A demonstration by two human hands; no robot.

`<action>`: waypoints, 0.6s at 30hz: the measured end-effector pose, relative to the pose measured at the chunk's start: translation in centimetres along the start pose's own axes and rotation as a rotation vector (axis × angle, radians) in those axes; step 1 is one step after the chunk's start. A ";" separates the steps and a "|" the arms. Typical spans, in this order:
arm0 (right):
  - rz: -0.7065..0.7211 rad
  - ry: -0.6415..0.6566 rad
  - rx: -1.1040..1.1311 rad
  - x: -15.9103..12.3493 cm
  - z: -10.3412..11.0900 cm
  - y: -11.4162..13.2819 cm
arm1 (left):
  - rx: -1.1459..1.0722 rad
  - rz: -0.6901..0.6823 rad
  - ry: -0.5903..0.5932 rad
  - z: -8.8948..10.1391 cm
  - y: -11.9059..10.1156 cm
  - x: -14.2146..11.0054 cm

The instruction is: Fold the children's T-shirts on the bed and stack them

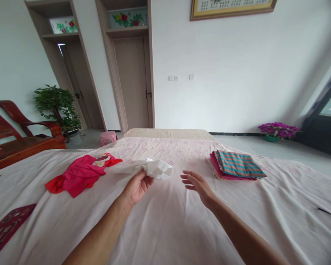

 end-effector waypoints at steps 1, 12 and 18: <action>-0.091 0.005 0.090 -0.2 -0.6 -0.5 | 0.128 0.107 0.169 -2.8 2.4 -1.5; -0.182 0.058 -0.270 -2.7 4.3 -2.0 | 1.061 -0.211 -0.121 1.6 -0.8 2.1; 0.009 0.234 -0.658 -3.3 3.3 -0.6 | 1.163 -0.137 -0.359 6.0 0.6 4.9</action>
Point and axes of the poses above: each hand's wrist, its own x-axis towards the middle knuckle, its own z-axis out of the back of the hand, y = z × x, the point moved 9 cm from there along x, towards the middle knuckle, and after that the axes turned 9 degrees about z, right-handed, at the moved point
